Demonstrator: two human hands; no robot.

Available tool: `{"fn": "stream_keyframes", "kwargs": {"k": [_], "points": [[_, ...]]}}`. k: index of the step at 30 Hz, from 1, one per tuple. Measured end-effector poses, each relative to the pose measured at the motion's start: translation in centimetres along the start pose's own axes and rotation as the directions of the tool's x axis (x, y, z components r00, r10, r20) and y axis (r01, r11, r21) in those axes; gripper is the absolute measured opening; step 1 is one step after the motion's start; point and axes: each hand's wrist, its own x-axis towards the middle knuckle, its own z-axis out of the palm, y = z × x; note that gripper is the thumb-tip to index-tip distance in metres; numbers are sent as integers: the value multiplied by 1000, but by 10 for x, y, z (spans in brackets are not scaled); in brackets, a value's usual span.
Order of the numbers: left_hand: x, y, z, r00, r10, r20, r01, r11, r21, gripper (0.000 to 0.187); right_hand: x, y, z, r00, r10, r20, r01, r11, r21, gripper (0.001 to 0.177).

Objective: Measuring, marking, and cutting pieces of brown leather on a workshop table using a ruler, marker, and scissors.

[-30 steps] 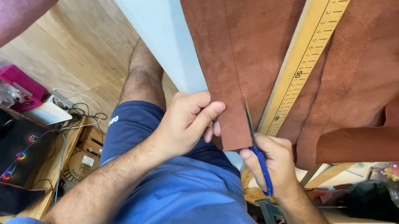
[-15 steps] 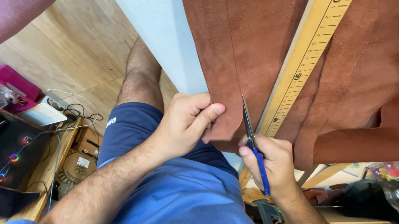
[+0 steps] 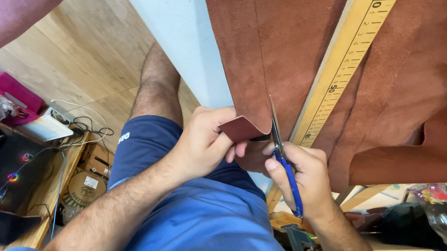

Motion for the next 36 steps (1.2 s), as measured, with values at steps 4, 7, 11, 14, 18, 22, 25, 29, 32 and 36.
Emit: {"fn": "stream_keyframes", "kwargs": {"k": [4,7,11,14,18,22,25,29,32,36], "points": [[0,6,1,1000,-13,-5,13,1000,23,36,-5,8,3,1000,11,-7,-11,1000,-2,24],[2,8,1,1000,-9,-10,10,1000,26,37,-7,12,3,1000,11,-17,-12,1000,-8,23],[4,12,1,1000,-24,-1,24,998,52,41,-9,12,2,1000,7,-26,-7,1000,-7,24],[2,9,1,1000,-29,-2,29,998,50,41,-2,7,0,1000,-4,-13,4,1000,-19,27],[0,4,2,1000,-23,2,23,999,45,41,13,-5,-5,1000,-26,11,26,999,-39,29],[1,5,1,999,-31,-10,31,999,25,42,15,-5,-3,1000,-24,10,24,999,-48,31],[1,3,0,1000,-24,-15,25,999,29,41,13,-4,0,1000,-20,-7,19,999,-51,30],[-1,-1,-1,1000,-18,-15,19,999,41,40,13,-3,1,1000,-18,-20,17,999,-50,31],[-2,-1,1,1000,-8,-15,9,1000,27,40,17,-7,0,999,-37,-2,37,997,-69,37],[0,4,1,1000,7,-12,-6,999,37,40,16,5,-2,999,-49,-8,48,996,-72,38]]}}
